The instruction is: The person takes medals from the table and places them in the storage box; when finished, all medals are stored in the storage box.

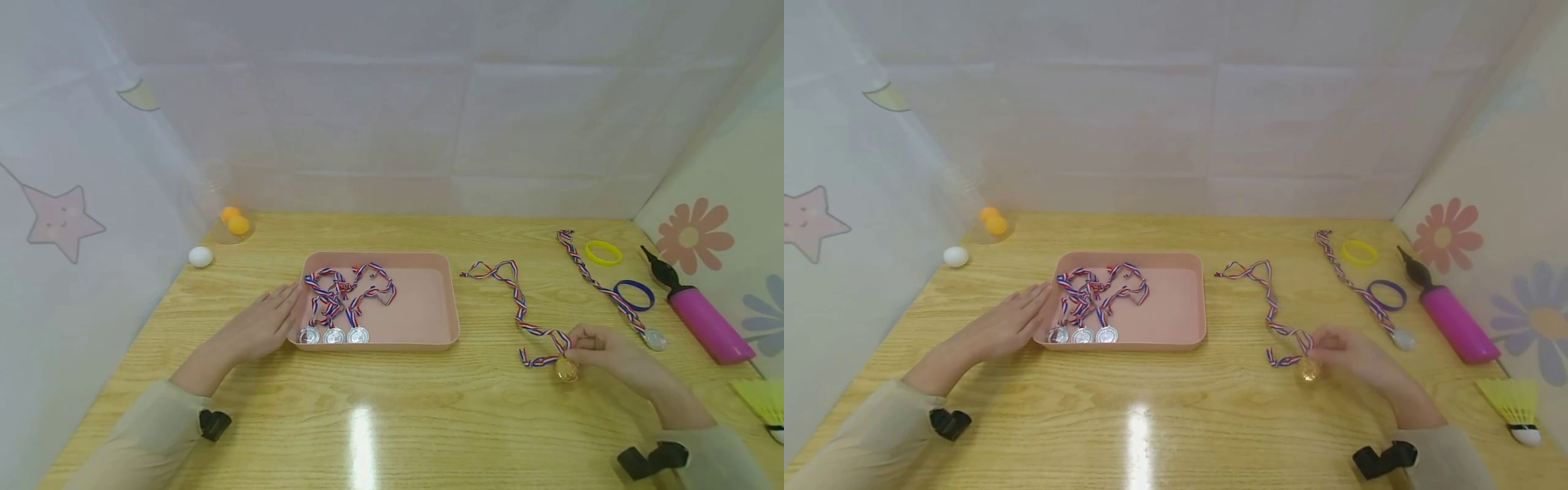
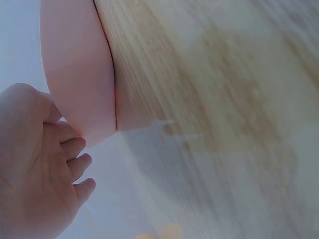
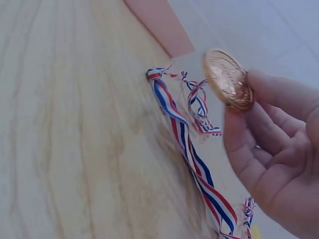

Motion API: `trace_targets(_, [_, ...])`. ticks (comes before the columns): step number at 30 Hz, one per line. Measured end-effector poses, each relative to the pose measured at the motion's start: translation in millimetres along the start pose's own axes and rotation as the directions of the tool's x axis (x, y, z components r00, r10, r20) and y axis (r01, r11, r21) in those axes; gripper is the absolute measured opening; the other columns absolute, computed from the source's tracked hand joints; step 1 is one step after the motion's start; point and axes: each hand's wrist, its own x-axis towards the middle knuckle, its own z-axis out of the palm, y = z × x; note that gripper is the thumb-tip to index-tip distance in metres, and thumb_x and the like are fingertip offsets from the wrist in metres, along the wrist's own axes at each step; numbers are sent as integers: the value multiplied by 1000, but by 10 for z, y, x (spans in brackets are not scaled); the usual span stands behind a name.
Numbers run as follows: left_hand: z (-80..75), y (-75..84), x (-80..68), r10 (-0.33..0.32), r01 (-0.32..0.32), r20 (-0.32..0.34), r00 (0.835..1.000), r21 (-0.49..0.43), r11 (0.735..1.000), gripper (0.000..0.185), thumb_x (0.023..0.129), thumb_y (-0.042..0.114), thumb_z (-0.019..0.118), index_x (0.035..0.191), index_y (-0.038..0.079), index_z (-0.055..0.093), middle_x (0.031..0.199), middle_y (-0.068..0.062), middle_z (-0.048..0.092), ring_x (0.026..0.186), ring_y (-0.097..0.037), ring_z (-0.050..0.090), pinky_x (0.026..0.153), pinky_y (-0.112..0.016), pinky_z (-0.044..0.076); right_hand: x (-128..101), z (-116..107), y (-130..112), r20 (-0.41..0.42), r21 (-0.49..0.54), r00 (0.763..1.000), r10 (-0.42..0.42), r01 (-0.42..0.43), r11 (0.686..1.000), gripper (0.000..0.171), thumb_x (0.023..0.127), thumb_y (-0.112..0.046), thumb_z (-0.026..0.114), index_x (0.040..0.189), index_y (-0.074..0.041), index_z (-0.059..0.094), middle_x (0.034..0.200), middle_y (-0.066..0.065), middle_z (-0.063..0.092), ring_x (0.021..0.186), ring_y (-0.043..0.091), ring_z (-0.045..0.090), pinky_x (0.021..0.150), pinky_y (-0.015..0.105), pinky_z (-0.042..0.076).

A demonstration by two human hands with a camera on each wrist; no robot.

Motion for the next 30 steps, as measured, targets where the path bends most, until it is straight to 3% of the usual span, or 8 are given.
trace_targets(4, [-6, 9, -5, -2, 2, -1, 1000, -3, 1000, 51, 100, 18, 32, 143, -7, 21, 147, -23, 19, 133, -40, 18, 106, -54, 16, 28, -26, -33, -66, 139, 997, -27, 36, 990, 18, 93, -5, 52, 110, -11, 50, 82, -1, 62, 75, 9, 59, 66, 26, 50])
trace_targets(9, [-16, 21, -8, -1, 1, -7, 1000, -7, 1000, 51, 100, 17, 33, 143, -7, 22, 147, -23, 20, 133, -40, 19, 106, -55, 17, 65, -76, -106, -77, 308, 993, -92, 111, 945, 36, 95, 0, 46, 127, -16, 46, 81, -4, 61, 75, 8, 58, 65, 26, 51])
trace_targets(16, [-11, 19, -8, 2, -2, -7, 1000, -7, 1000, 51, 100, 17, 33, 143, -7, 22, 147, -23, 20, 133, -40, 19, 106, -54, 17, 166, -121, -281, -117, 427, 978, -170, 204, 881, 35, 96, 4, 41, 119, -15, 59, 102, -2, 61, 90, 8, 58, 79, 19, 48])
trace_targets(22, [-3, 7, -5, 3, -3, -5, 1000, 0, 1000, 51, 100, 18, 32, 143, -7, 21, 147, -23, 19, 133, -41, 18, 106, -54, 17, 316, -151, -520, -117, 549, 941, -316, 327, 769, 38, 96, 8, 35, 117, -6, 63, 109, 0, 63, 97, 10, 57, 80, 21, 47])
trace_targets(26, [-7, 8, -8, 9, -9, -10, 1000, 11, 1000, 50, 100, 19, 32, 142, -7, 22, 147, -23, 20, 133, -40, 19, 106, -54, 17, 412, -186, -708, -105, 617, 918, -384, 363, 699, 36, 96, 8, 34, 116, -1, 63, 112, 6, 63, 98, 14, 59, 82, 22, 48])
trace_targets(28, [-10, 10, -11, 10, -10, -11, 1000, 10, 1000, 51, 100, 19, 32, 142, -7, 22, 147, -23, 20, 133, -40, 19, 107, -53, 17, 451, -203, -799, -111, 632, 916, -385, 364, 684, 36, 96, 8, 34, 115, 0, 64, 113, 6, 62, 98, 14, 59, 82, 22, 48])
trace_targets(30, [-12, 11, -15, 11, -10, -13, 1000, 9, 1000, 51, 100, 18, 32, 142, -8, 22, 147, -23, 20, 133, -40, 19, 107, -53, 17, 481, -216, -888, -137, 622, 920, -368, 369, 691, 34, 96, 7, 37, 115, 0, 64, 112, 6, 62, 98, 14, 59, 80, 22, 48])
